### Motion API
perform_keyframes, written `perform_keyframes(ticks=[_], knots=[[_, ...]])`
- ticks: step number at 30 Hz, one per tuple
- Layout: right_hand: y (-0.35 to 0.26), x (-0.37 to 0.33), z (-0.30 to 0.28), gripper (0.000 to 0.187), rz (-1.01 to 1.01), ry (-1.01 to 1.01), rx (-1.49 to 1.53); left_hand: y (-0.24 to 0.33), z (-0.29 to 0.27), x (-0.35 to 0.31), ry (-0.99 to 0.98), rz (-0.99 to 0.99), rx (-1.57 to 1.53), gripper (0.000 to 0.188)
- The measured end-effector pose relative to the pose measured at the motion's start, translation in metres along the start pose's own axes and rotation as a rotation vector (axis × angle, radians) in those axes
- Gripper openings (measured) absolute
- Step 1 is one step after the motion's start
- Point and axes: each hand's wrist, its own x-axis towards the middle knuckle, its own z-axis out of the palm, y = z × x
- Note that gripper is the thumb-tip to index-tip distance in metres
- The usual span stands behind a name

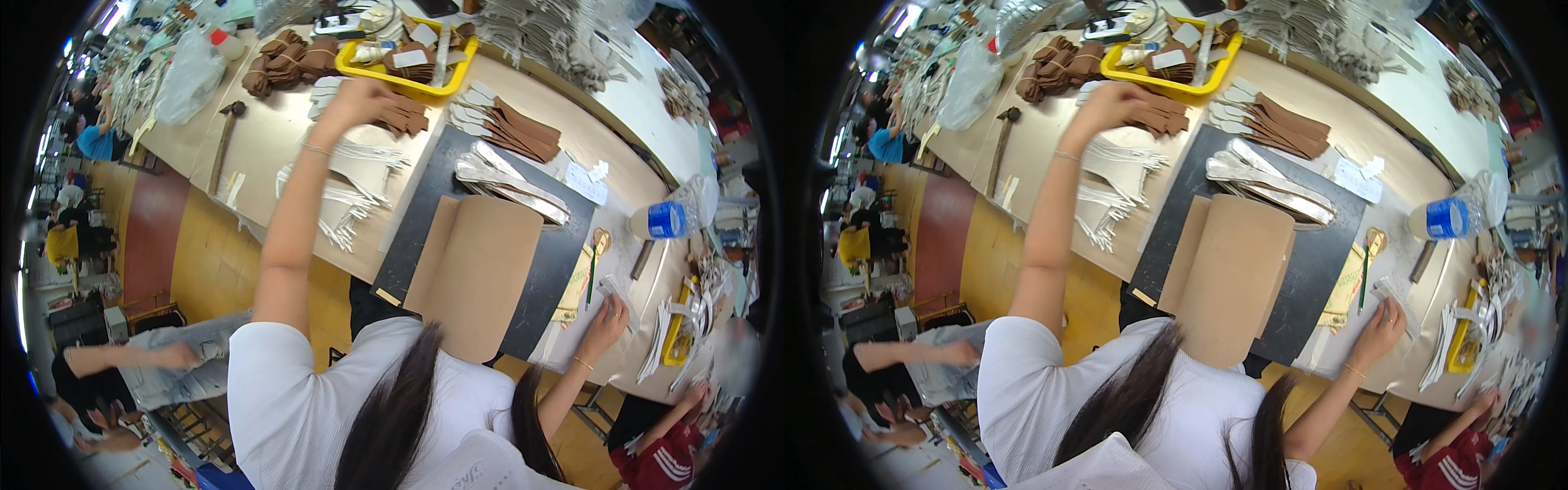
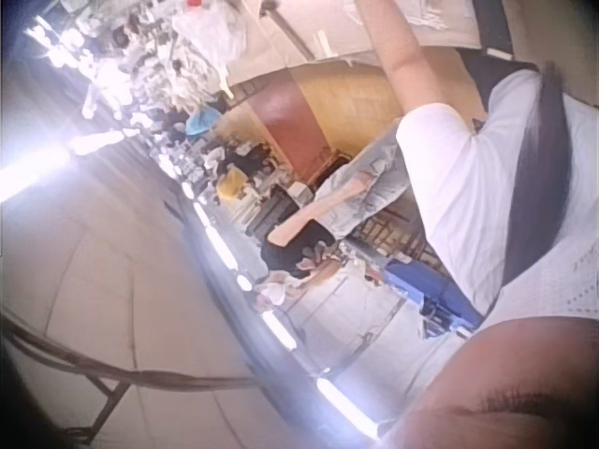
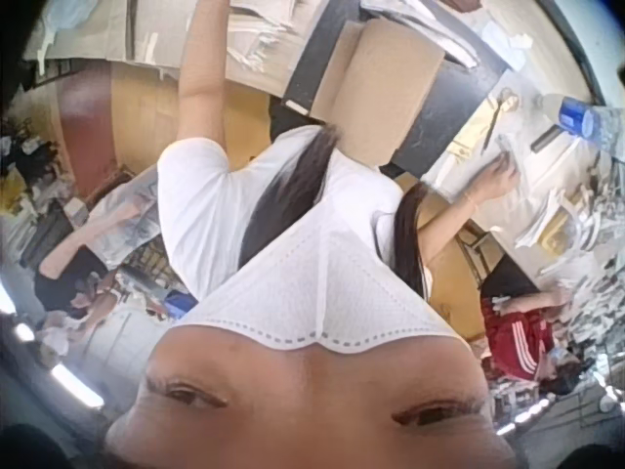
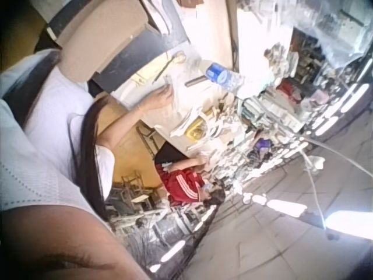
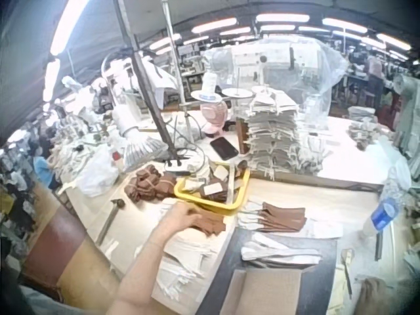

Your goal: The person repeatedly picks white elastic strips and wraps them around a brown cardboard template on the table, then places the strips aside. The workspace contains stacks of brown and white fabric pieces, tools, and a water bottle.

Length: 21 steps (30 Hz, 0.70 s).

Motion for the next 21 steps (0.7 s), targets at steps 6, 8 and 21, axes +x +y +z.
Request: perform_keyframes(ticks=[6,8,21], knots=[[0.007,0.005,0.000,0.013,-0.025,-0.008,-0.008,-0.112,-0.013,0.025,0.449,-0.111,0.400,0.046],[0.012,0.010,-0.005,0.014,-0.051,-0.046,-0.010,-0.126,-0.013,0.034,0.312,-0.296,0.263,0.048],[0.026,0.019,-0.023,0.012,-0.005,-0.232,-0.033,-0.111,-0.014,0.033,0.468,-0.361,0.345,0.040]])
